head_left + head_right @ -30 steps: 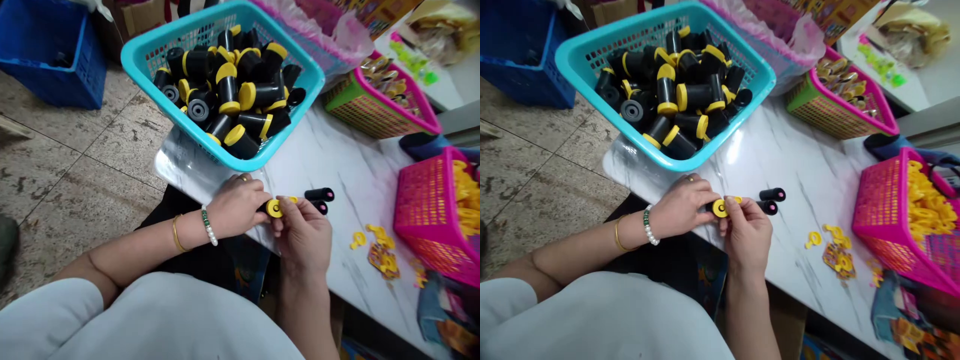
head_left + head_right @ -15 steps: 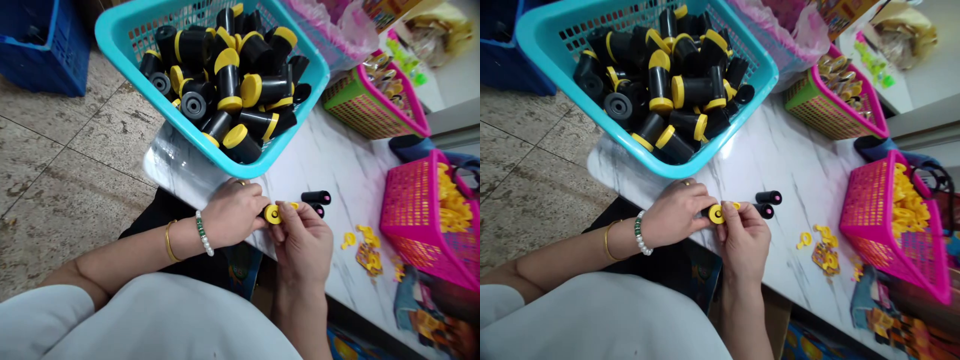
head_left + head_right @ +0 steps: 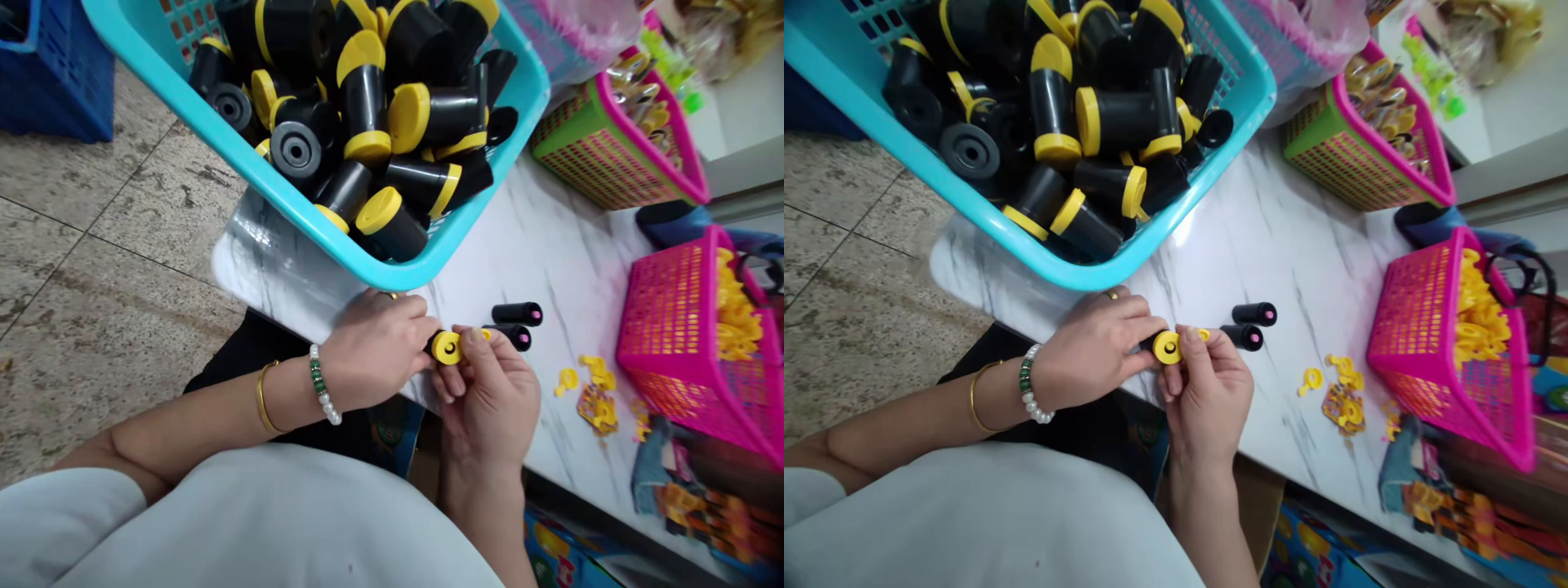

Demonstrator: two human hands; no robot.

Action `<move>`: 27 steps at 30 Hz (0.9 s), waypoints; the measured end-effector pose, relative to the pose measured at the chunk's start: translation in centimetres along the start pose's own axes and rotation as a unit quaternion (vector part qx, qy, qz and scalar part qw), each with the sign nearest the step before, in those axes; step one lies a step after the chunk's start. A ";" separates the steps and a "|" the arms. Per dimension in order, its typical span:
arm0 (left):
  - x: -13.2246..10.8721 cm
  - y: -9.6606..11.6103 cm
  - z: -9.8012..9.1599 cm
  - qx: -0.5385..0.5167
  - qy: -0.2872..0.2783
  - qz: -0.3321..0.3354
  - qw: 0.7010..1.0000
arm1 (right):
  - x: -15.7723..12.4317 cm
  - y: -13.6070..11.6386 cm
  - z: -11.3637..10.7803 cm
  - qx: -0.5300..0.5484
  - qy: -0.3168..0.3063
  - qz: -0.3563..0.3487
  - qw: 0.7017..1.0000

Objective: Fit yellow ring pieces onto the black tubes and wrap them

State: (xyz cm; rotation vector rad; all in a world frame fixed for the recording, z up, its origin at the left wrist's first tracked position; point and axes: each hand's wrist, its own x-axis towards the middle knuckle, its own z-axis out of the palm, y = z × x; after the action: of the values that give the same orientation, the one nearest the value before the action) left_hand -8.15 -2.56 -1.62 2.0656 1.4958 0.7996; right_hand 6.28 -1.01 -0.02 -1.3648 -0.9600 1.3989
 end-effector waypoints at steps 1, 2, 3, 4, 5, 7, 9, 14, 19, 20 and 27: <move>0.0 0.0 0.0 -0.002 -0.001 0.000 1.000 | 0.1 -0.1 0.0 -0.003 -0.002 0.010 1.000; -0.1 0.0 0.1 -0.005 -0.001 0.001 1.000 | 0.3 -0.3 0.0 -0.009 -0.005 0.020 1.000; -0.1 -0.1 0.2 -0.008 -0.001 0.003 1.000 | 0.5 -0.4 0.0 -0.018 -0.009 0.030 0.999; -0.1 -0.1 0.2 -0.011 -0.001 0.006 1.000 | 0.6 -0.4 0.0 -0.029 -0.012 0.038 0.999; -0.1 -0.1 0.2 -0.012 0.001 0.010 1.000 | 0.7 -0.4 0.1 -0.039 -0.016 0.041 0.998; -0.1 -0.1 0.2 -0.008 0.000 0.011 1.000 | 0.7 -0.1 0.0 -0.054 -0.022 0.034 0.998; -0.1 -0.1 0.1 -0.002 -0.002 0.004 1.000 | 0.4 0.4 -0.1 -0.057 -0.021 0.000 0.998; 0.0 0.1 -0.1 0.001 -0.009 0.002 1.000 | -0.2 1.6 -0.3 -0.052 -0.012 -0.080 0.995; 0.0 -0.1 0.3 0.020 0.019 0.011 1.000 | 0.2 1.5 -0.3 -0.071 -0.033 -0.078 0.994; 0.0 -0.1 0.4 0.023 0.017 0.008 1.000 | 0.3 1.4 -0.3 -0.074 -0.041 -0.076 0.993; 0.4 0.9 -1.7 0.008 -0.044 -0.025 0.999 | 0.4 1.1 -0.4 -0.108 -0.080 -0.062 0.989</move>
State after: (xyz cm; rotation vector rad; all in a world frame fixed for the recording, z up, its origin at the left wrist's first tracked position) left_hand -8.61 -2.44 0.31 2.0394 1.5029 0.6711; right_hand 6.57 -0.95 -1.23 -1.3383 -1.3117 1.3548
